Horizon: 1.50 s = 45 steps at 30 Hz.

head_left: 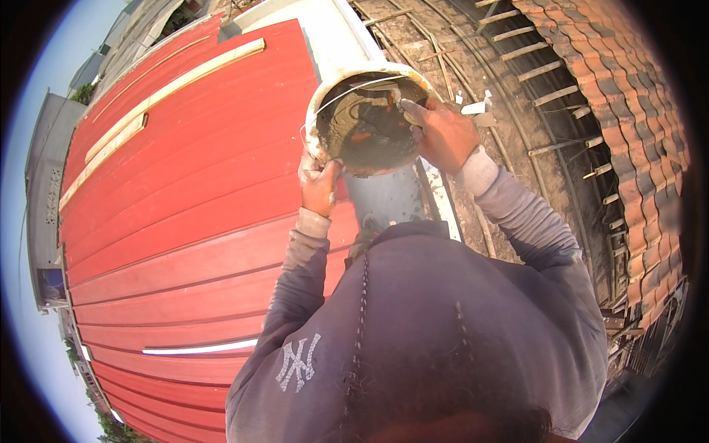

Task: The person applies cement onto a white roof ledge from a bucket using a trowel and then picks up a wooden pole.

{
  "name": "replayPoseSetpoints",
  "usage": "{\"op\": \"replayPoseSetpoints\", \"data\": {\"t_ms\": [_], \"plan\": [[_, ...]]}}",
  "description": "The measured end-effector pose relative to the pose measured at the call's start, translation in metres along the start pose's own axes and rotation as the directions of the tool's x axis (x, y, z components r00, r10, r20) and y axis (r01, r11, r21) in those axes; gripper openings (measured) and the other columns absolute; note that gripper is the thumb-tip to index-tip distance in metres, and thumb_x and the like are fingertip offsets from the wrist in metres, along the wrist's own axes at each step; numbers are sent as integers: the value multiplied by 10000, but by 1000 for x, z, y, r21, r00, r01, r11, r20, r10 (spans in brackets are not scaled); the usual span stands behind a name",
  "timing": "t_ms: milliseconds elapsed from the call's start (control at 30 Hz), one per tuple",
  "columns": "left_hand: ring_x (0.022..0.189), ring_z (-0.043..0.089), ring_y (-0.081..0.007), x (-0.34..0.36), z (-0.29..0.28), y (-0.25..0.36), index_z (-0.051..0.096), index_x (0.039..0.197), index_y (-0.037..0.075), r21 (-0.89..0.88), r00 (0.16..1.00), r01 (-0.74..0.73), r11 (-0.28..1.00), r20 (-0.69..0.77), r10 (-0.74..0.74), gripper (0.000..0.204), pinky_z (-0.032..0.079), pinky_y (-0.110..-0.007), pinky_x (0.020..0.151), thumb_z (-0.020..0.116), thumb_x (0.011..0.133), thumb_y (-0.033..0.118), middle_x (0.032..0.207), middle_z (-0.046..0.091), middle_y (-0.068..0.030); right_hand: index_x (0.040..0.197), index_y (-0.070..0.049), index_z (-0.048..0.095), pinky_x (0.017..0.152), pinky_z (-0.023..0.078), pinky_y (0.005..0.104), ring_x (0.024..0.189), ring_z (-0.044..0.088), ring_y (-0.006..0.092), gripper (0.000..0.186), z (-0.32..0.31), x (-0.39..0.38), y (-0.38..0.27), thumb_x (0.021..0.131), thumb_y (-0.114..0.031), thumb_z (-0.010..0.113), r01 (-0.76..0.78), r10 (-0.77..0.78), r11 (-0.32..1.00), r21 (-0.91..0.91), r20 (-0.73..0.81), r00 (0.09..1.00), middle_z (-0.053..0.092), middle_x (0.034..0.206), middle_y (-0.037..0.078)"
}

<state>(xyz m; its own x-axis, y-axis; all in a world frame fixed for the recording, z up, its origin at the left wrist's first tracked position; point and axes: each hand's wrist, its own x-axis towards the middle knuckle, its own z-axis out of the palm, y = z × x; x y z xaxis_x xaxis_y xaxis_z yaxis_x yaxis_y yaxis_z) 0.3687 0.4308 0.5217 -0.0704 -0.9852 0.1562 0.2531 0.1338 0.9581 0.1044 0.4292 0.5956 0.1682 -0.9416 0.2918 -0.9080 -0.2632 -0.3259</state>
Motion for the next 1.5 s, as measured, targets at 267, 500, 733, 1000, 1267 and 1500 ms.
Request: {"op": "replayPoseSetpoints", "data": {"t_ms": [267,500,733,1000,1267,1500], "plan": [[953,631,-146,6,3,-12,474,1363,5,-16,999,-45,999,-17,45,474,542,-297,793,572,900,-29,1165,634,-88,1290,-59,664,673,594,417,814,720,331,385,35,-16,31,920,-164,651,208,-213,937,280,-14,977,711,992,176],[991,610,-146,2,11,-16,437,1415,-19,190,994,-91,977,71,79,552,523,-306,863,574,880,-10,1195,620,-83,1179,-19,658,452,502,291,588,615,150,365,-3,-9,-3,1023,-345,605,-700,-112,164,695,718,687,617,780,66],[1069,593,-156,-14,33,-25,432,1427,-28,144,999,-42,989,-2,43,551,495,-292,905,546,888,-18,1234,614,-71,1119,9,679,647,561,474,759,715,375,284,22,-23,53,942,-203,615,130,-214,931,342,220,952,706,848,234],[1153,575,-150,-7,30,-41,302,1554,-4,265,980,-185,946,123,157,707,491,-303,948,522,886,-73,1405,536,-111,1173,-33,659,786,559,535,899,708,434,312,17,-50,17,910,-197,623,-10,-18,997,81,344,939,716,921,248],[1194,557,-139,-8,67,-8,265,1612,7,86,966,-253,964,79,247,795,507,-295,928,529,868,-82,1543,447,-132,1077,8,667,618,568,484,716,716,375,290,-3,-1,76,929,-231,595,-145,132,989,5,380,916,702,795,241],[1213,552,-167,-11,53,0,249,1610,10,233,982,-140,962,155,106,797,476,-306,995,520,865,-64,1497,467,-114,1235,-100,667,420,476,281,477,559,112,354,33,-15,103,1009,-328,519,-662,41,557,501,780,624,605,667,15]]}}
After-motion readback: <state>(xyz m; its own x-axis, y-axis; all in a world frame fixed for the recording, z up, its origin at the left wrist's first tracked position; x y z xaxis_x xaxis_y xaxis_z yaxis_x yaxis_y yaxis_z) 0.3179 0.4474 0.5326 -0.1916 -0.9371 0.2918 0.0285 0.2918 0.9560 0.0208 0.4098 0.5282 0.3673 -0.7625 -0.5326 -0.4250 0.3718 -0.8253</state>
